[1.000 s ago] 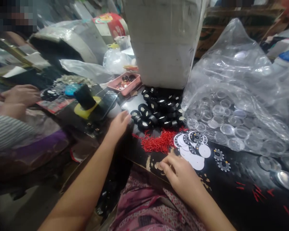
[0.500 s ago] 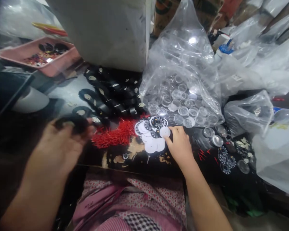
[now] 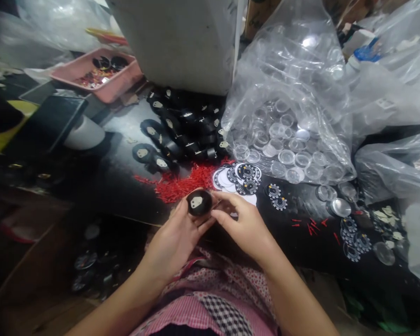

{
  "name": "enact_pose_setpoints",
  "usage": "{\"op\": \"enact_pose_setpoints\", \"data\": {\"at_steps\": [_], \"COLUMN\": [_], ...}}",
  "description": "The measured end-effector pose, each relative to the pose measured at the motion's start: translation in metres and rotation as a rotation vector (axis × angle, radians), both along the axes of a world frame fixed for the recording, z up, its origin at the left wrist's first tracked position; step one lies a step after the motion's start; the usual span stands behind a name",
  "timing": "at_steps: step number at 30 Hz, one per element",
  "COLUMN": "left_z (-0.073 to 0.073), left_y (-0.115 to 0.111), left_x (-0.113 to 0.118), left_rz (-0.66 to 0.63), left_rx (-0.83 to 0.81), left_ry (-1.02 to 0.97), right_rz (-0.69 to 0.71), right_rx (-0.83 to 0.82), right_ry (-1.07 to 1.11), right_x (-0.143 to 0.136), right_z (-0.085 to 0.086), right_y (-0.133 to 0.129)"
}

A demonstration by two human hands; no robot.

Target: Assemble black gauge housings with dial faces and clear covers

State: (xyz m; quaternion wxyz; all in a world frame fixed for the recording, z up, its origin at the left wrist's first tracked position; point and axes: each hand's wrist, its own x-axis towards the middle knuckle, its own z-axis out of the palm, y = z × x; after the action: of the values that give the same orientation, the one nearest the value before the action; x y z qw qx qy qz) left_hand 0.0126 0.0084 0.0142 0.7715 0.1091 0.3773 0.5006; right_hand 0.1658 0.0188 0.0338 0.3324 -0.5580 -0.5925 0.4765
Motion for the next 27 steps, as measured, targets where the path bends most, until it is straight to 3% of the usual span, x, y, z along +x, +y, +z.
{"op": "enact_pose_setpoints", "data": {"at_steps": [6, 15, 18, 21, 23, 27], "left_z": [0.001, -0.007, -0.008, -0.007, -0.005, -0.003], "left_y": [0.004, 0.003, 0.003, 0.003, 0.002, -0.005], "left_x": [-0.007, -0.01, -0.01, -0.009, -0.007, -0.002], "left_rz": [0.02, 0.039, 0.031, 0.016, 0.001, -0.075], "left_rx": [-0.063, -0.025, -0.019, -0.011, 0.002, 0.057], "left_ry": [-0.031, 0.085, 0.083, 0.079, 0.081, 0.107], "right_rz": [-0.081, -0.243, -0.343, -0.396, -0.345, -0.052], "right_rx": [-0.003, -0.047, 0.045, 0.113, 0.11, 0.192], "right_ry": [-0.174, 0.008, -0.043, -0.16, -0.203, -0.192], "right_x": [0.017, 0.031, 0.046, 0.054, 0.049, 0.016], "right_z": [-0.001, -0.012, -0.015, -0.005, 0.007, 0.025], "right_y": [0.003, 0.012, 0.014, 0.011, 0.006, -0.003]}}
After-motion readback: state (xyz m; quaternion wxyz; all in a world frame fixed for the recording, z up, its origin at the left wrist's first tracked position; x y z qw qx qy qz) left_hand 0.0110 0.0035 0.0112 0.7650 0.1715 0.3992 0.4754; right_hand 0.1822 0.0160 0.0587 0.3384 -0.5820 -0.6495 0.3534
